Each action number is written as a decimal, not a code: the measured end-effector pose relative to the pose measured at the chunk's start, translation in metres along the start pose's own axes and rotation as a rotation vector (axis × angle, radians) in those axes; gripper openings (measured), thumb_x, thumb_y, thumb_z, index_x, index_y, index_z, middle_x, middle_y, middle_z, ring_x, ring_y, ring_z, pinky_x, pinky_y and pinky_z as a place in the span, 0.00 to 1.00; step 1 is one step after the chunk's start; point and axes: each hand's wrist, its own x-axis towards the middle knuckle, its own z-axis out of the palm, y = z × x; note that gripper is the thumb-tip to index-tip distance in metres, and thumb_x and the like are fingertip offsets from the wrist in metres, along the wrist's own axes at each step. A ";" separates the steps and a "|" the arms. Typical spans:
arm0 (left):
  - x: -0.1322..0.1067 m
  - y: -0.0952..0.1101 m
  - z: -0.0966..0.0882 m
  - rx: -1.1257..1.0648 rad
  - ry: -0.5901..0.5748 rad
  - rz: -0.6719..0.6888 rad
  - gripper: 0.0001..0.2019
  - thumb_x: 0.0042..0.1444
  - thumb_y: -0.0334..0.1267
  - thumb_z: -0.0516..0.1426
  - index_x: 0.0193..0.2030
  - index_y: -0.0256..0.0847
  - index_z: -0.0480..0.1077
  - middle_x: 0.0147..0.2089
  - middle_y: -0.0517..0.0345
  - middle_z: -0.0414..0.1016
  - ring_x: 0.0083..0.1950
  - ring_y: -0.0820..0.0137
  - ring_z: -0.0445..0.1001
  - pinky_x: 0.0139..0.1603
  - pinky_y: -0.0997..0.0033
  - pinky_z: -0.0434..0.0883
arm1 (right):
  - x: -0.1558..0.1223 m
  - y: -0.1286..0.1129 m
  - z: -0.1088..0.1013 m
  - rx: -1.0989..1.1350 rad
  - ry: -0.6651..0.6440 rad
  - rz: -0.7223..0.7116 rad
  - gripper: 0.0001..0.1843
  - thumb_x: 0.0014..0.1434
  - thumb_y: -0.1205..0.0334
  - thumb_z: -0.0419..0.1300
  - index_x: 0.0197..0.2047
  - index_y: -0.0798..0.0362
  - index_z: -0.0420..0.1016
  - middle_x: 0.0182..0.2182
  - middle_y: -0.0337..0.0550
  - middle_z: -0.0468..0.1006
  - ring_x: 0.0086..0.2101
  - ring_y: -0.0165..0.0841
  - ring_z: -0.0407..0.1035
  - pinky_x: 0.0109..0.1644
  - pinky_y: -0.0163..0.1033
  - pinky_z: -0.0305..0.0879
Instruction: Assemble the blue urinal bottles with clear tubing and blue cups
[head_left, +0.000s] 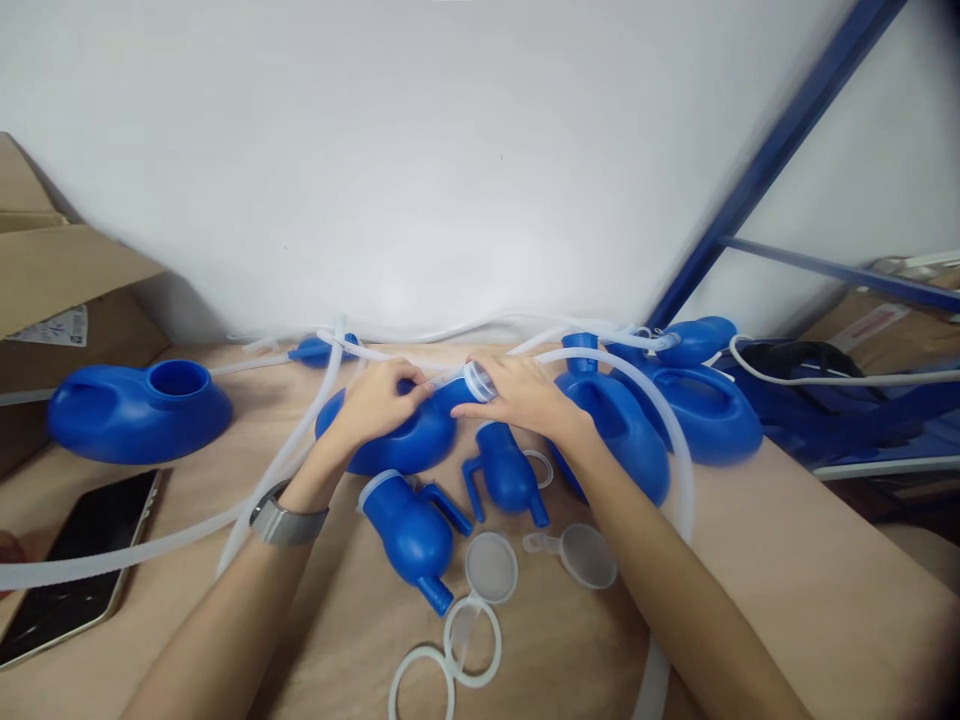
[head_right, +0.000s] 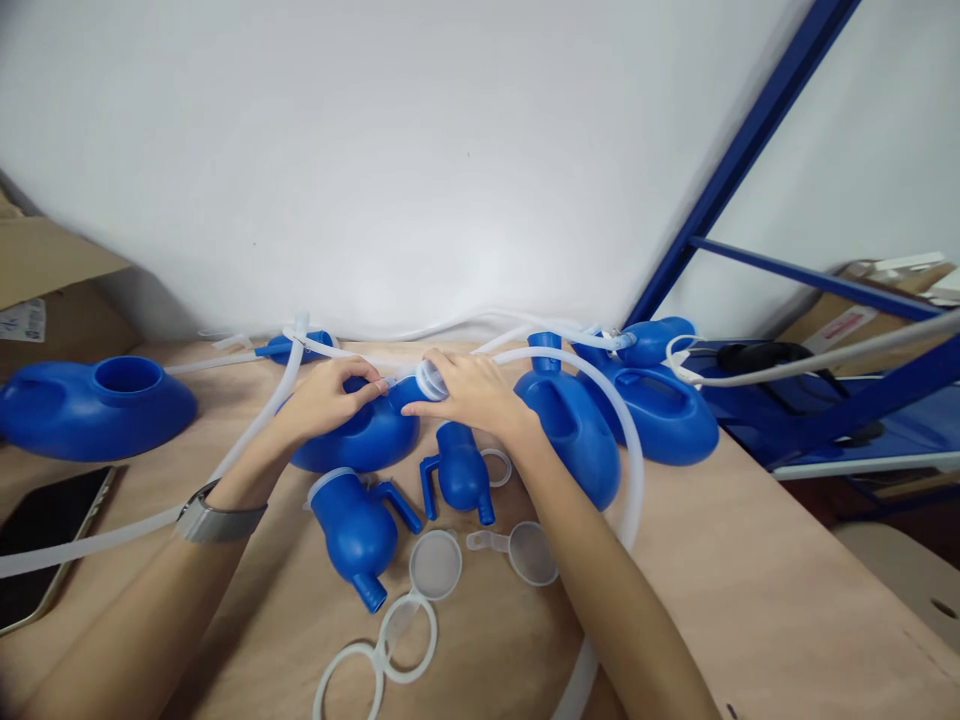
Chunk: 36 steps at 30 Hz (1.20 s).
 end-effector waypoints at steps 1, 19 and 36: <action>0.000 0.000 0.000 -0.013 0.002 0.002 0.15 0.58 0.50 0.57 0.34 0.44 0.80 0.43 0.53 0.83 0.48 0.55 0.78 0.50 0.59 0.69 | 0.000 0.000 0.002 -0.011 0.015 0.001 0.39 0.59 0.32 0.63 0.60 0.55 0.71 0.51 0.56 0.82 0.48 0.55 0.77 0.50 0.54 0.71; 0.002 -0.005 -0.001 -0.130 -0.031 0.053 0.12 0.55 0.49 0.62 0.34 0.45 0.82 0.42 0.55 0.85 0.47 0.57 0.80 0.51 0.60 0.72 | -0.002 -0.004 0.018 -0.011 0.140 -0.016 0.39 0.60 0.39 0.66 0.64 0.58 0.70 0.56 0.58 0.79 0.56 0.53 0.73 0.61 0.55 0.64; 0.003 -0.006 -0.015 -0.230 -0.115 -0.017 0.14 0.55 0.49 0.59 0.32 0.41 0.79 0.35 0.55 0.83 0.42 0.59 0.77 0.44 0.63 0.70 | -0.004 -0.009 0.036 0.105 0.185 0.086 0.35 0.62 0.43 0.63 0.66 0.55 0.69 0.54 0.54 0.80 0.53 0.53 0.74 0.59 0.54 0.66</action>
